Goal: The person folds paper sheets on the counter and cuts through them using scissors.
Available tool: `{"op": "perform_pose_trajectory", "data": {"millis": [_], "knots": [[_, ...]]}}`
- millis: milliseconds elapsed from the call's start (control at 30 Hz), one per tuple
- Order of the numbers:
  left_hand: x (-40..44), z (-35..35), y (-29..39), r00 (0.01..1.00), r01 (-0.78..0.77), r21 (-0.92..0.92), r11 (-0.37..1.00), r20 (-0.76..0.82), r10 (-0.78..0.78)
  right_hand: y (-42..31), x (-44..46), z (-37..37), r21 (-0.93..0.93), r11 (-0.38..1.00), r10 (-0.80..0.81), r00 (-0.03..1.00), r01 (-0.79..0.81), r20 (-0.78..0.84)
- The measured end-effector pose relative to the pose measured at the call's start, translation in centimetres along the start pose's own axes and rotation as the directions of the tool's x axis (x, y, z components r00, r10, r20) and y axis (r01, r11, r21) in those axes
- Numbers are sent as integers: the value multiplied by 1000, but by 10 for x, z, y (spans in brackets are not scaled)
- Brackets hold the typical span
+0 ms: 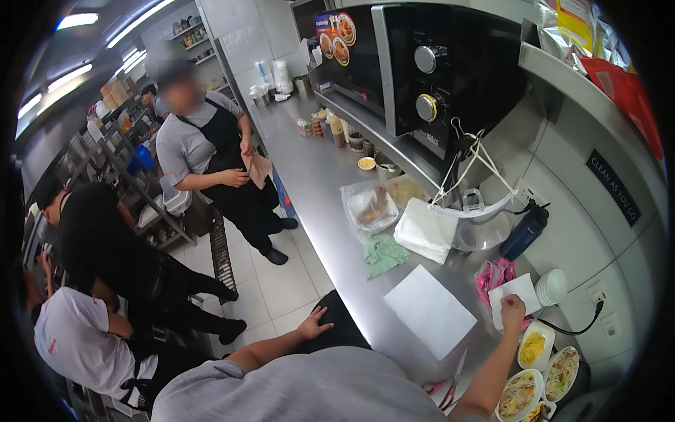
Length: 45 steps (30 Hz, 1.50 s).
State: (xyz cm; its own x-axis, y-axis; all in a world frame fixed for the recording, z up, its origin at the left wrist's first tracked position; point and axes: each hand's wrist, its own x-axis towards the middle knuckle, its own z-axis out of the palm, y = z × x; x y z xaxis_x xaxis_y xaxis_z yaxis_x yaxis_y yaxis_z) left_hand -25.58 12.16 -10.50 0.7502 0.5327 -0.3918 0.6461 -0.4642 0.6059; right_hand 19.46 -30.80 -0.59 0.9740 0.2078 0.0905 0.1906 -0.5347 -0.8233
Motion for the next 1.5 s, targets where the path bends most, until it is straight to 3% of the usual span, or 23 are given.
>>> {"op": "perform_pose_trajectory", "data": {"millis": [67, 167, 267, 367, 467, 567, 667, 767, 800, 900, 933, 1000, 1067, 1133, 1167, 1200, 1300, 1400, 1500], "knots": [[14, -9, 3, 998, -33, -39, 999, -51, 31, 14, 3, 3, 10, 999, -47, 999, 47, 0], [-12, 10, -10, 999, 31, -29, 999, -19, -32, 27, 0, 2, -296, 922, -292, 950, 248, -114], [10, -4, -13, 997, 44, 12, 999, -68, -44, -12, -17, -3, 11, 993, -118, 989, 119, -87], [11, -14, -6, 994, 81, -3, 997, -69, -81, 19, -6, 3, 95, 995, 36, 996, -28, -86], [7, -17, 0, 994, 84, 10, 996, -66, -83, 23, -6, 0, -77, 992, -106, 991, 100, -80], [7, -16, 2, 992, 95, 33, 995, -88, -92, 13, -11, 6, 88, 993, 91, 988, -80, -127], [7, -16, 1, 988, 106, 37, 994, -114, -102, 39, -3, 11, -25, 994, -110, 978, 107, -178], [9, -13, -3, 987, 124, 50, 991, -108, -118, 57, 3, 19, -36, 988, -153, 953, 149, -263], [9, -15, 0, 987, 131, 48, 990, -101, -126, 46, -1, 12, 26, 999, 35, 988, -32, -153], [12, -12, 2, 988, 145, 73, 987, -64, -140, 8, -11, 9, 38, 998, -48, 989, 53, -139], [14, -10, 2, 988, 149, 84, 985, -51, -145, -10, -16, 13, -85, 977, -209, 945, 194, -251], [17, -6, 3, 989, 148, 60, 987, -25, -147, -70, -37, 36, -354, 841, -530, 752, 409, -393], [13, -5, 6, 988, 151, 54, 987, -5, -151, -115, -65, 72, 2, 909, -404, 880, 417, -251], [12, -4, 13, 990, 143, 57, 988, 5, -143, -154, -100, 114, 25, 871, -489, 871, 490, -37], [12, -2, 13, 990, 140, 39, 989, -4, -140, -169, -119, 136, 114, 827, -557, 830, 551, 34], [12, 1, 11, 990, 138, 21, 990, -13, -138, -183, -136, 152, 264, 837, -533, 823, 479, 196], [4, 6, 11, 987, 159, 7, 987, -22, -158, -195, -174, 197, 374, 744, -666, 575, 553, 475], [-7, 3, 12, 975, 223, 2, 975, 14, -223, -192, -193, 228, 438, 658, -726, 362, 612, 585], [-13, 5, 3, 971, 237, -33, 971, 35, -236, -187, -203, 233, 370, 583, -729, 266, 723, 630]]}}
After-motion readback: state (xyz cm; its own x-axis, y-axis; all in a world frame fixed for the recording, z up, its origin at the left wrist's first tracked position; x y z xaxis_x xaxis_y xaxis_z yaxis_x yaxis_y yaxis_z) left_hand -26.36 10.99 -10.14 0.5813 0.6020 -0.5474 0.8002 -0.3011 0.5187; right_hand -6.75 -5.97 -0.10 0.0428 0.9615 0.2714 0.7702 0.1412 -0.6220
